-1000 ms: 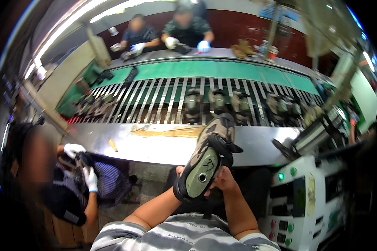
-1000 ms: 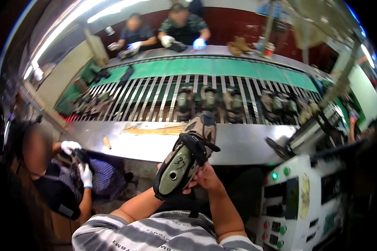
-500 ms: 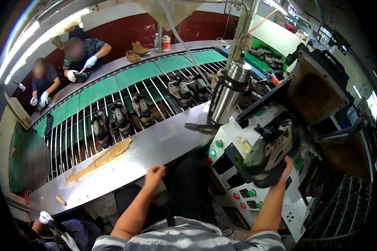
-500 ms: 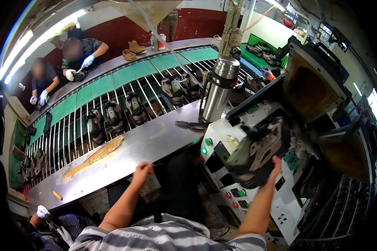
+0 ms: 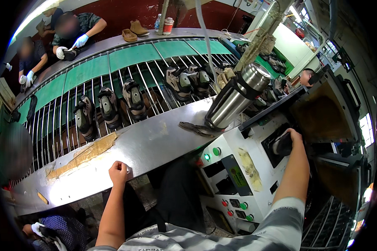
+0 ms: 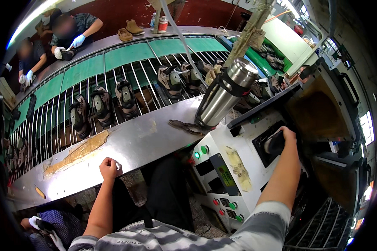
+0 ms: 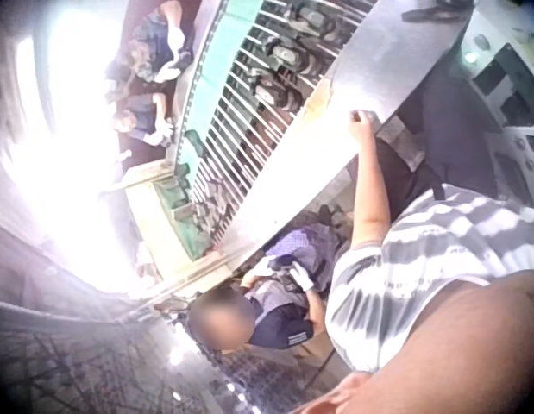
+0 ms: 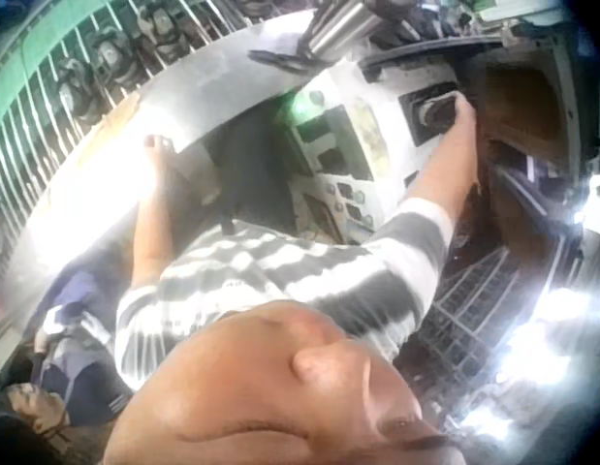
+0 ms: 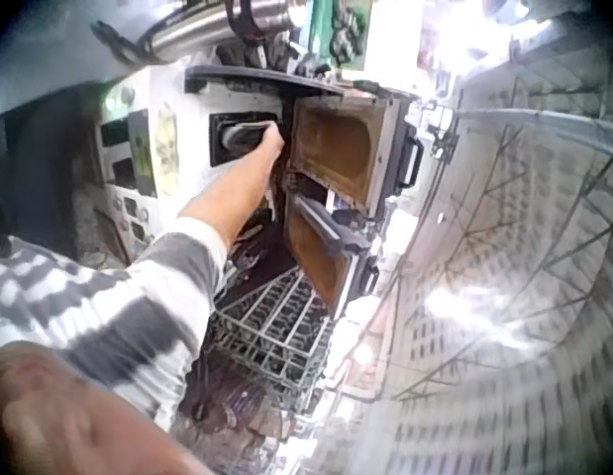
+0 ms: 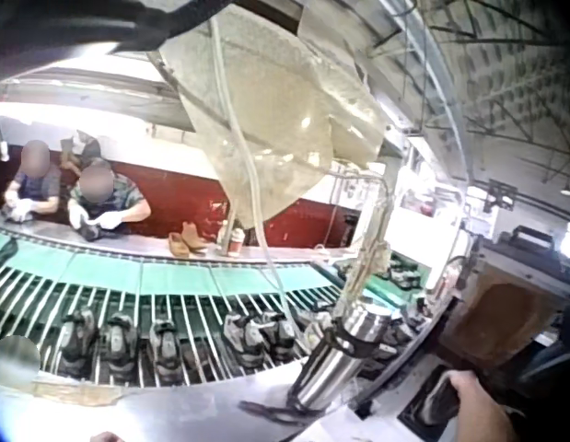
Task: The person picks up shoes from a conveyor belt, places them into a lasting machine to press the soles, and then returns them to the conveyor belt.
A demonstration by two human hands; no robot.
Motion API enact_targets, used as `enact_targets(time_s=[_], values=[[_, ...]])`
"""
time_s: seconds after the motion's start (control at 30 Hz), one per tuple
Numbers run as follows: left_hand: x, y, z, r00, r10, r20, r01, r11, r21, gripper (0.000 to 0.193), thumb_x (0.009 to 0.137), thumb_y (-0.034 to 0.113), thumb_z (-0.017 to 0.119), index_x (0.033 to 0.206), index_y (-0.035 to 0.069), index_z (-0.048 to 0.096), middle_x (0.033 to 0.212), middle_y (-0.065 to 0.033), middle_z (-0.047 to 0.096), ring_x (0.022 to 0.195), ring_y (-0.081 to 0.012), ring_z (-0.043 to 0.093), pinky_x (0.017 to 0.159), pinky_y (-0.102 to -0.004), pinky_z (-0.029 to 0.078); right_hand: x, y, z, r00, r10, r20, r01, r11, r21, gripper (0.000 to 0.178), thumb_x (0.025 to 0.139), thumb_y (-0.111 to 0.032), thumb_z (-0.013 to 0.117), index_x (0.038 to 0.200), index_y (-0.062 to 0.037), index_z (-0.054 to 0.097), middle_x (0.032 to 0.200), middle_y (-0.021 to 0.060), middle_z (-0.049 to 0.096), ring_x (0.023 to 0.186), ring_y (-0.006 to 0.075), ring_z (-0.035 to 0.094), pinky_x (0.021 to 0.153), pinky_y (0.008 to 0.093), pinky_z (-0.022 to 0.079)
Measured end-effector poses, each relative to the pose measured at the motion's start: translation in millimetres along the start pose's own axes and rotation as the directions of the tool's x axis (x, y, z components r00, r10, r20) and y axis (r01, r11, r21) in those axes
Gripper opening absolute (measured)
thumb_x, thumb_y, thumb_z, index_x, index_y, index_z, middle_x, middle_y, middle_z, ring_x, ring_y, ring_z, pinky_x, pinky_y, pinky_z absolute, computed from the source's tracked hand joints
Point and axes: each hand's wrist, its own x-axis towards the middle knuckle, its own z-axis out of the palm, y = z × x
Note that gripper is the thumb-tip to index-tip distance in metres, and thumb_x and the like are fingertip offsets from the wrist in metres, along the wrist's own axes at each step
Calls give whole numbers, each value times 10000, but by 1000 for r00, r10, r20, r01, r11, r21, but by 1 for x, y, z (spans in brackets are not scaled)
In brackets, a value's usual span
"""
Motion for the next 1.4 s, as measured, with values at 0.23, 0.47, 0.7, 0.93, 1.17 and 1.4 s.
enact_targets(time_s=[0.23,0.47,0.7,0.93,1.17,1.4], values=[[1,-7,-3,998,-32,49,35,997,-62,127,780,81,612,696,-14,606,552,-52,591,498,-90,534,513,-244,429,-82,-23,-5,998,-32,-50,16,956,-291,723,764,-584,541,1216,-23,593,1261,261,559,1178,357,547,1001,400,413],[0,17,20,995,-92,44,92,996,-6,144,788,148,609,775,17,667,665,-75,648,621,-134,597,616,-270,472,-199,85,-17,804,-591,-69,556,787,-268,607,933,-476,468,1370,-54,472,1399,202,437,1276,371,422,1045,449,362],[-87,127,155,699,-63,712,383,874,-299,664,917,387,556,1392,-46,394,1451,-219,390,1387,-285,314,1128,-355,237,-197,227,-117,738,-538,-407,396,834,-384,500,749,-222,694,1192,-26,573,1195,199,583,1120,368,538,967,448,421],[-149,190,281,458,-44,888,771,518,-371,585,961,393,478,1401,18,390,1434,-113,419,1289,-291,407,1060,-402,317,-130,258,-188,971,128,-200,-203,887,-415,896,697,-433,720,1456,-158,330,1465,202,323,1299,415,383,1044,490,380],[-132,163,235,201,3,979,840,514,-174,557,935,418,501,1339,36,490,1300,-124,542,1196,-244,508,1017,-389,359,-47,327,-166,724,506,-469,-631,760,-156,904,740,-340,678,1502,-186,216,1496,158,261,1259,380,427,971,515,431],[-163,118,202,318,18,948,806,521,-280,327,949,242,543,1157,-1,611,1057,-98,656,907,-184,644,856,-322,501,-140,245,-210,968,121,-219,-153,979,-136,448,784,-278,694,1115,19,636,1131,204,635,1008,328,600,866,411,480]])
